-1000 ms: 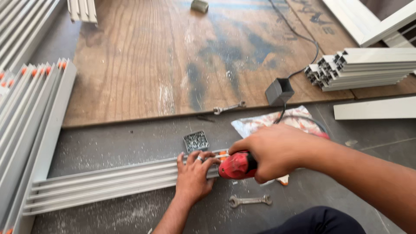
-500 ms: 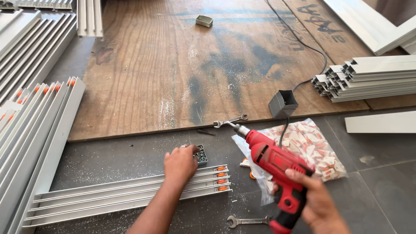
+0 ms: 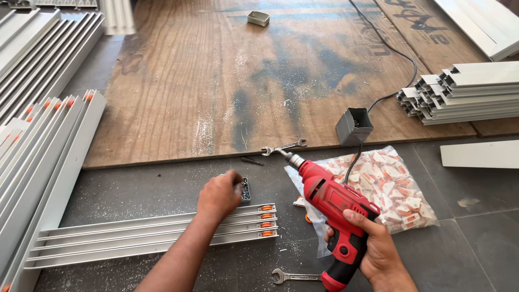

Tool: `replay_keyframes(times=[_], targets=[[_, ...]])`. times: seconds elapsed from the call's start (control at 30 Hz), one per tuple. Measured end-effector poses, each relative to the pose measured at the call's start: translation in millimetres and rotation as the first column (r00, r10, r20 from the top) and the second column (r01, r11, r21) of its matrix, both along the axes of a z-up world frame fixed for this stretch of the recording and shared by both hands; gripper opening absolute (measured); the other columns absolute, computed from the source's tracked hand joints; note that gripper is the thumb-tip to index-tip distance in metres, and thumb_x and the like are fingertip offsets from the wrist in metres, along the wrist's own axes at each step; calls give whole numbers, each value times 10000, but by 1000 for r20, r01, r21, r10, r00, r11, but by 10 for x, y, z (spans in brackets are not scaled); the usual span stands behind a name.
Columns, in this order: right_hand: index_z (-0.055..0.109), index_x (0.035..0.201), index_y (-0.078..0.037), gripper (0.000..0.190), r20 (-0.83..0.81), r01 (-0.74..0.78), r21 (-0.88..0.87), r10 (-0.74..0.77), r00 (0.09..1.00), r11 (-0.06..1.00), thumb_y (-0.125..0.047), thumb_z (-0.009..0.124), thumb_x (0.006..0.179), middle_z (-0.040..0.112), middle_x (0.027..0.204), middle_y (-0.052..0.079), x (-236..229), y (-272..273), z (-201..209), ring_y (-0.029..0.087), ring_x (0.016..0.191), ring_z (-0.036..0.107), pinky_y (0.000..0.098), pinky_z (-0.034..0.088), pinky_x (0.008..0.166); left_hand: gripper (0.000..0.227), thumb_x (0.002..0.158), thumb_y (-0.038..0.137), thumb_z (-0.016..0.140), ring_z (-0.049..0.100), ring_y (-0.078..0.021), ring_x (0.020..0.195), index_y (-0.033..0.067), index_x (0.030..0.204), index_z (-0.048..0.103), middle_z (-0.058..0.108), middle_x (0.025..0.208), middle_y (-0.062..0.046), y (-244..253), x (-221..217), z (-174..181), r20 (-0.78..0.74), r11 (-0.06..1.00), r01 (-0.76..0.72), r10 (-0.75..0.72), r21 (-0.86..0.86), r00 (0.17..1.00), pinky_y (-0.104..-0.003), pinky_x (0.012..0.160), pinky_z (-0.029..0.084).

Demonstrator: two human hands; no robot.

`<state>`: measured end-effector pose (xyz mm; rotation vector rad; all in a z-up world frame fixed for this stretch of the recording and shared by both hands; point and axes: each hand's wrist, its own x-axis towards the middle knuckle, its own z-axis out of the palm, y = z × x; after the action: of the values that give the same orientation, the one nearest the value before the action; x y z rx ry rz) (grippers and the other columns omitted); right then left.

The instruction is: The person assembles aluminum window frame components by inserting orange plastic spacers and securing them with screws using a red power drill. They handle multiple frame sections, aligning them and fastening the spacers before stacking the completed units.

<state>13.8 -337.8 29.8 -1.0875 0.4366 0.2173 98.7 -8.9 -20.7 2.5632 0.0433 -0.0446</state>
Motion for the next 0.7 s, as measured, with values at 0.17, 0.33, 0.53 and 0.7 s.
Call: replay_keyframes(times=[0.17,0.33,0.53,0.7], targets=[[644,1284,-32,638,36,-128,-96,132,991,987,-176,766,675,731,843,144,-79,168,269,245,609,692,409,582,566,162,854,140,717,788,-156,891,115,999,783,815,934,-41,128,-74,-78,46,881,-87,122,-465,991,-315,853,612],[609,1293,19,692,-15,-237,-224,240,971,945,-178,793,655,685,790,163,-125,309,321,264,596,692,409,587,551,193,883,120,679,749,-103,853,110,1026,808,813,915,-38,264,-159,-120,-62,846,-191,185,-498,981,-306,818,599],[583,1328,-24,729,-167,-277,-186,247,954,943,-212,806,660,668,804,148,-134,295,287,254,604,682,398,547,538,205,924,104,647,687,-105,825,67,1072,784,741,910,-54,237,-150,-81,-288,595,-324,158,-736,944,-297,688,634],[588,1324,-6,737,-171,-281,-216,248,954,935,-215,817,656,684,828,144,-125,276,233,256,614,682,396,559,558,217,950,95,620,685,-105,864,57,1111,761,718,941,-58,224,-167,-47,-335,568,-356,146,-742,931,-283,707,647]])
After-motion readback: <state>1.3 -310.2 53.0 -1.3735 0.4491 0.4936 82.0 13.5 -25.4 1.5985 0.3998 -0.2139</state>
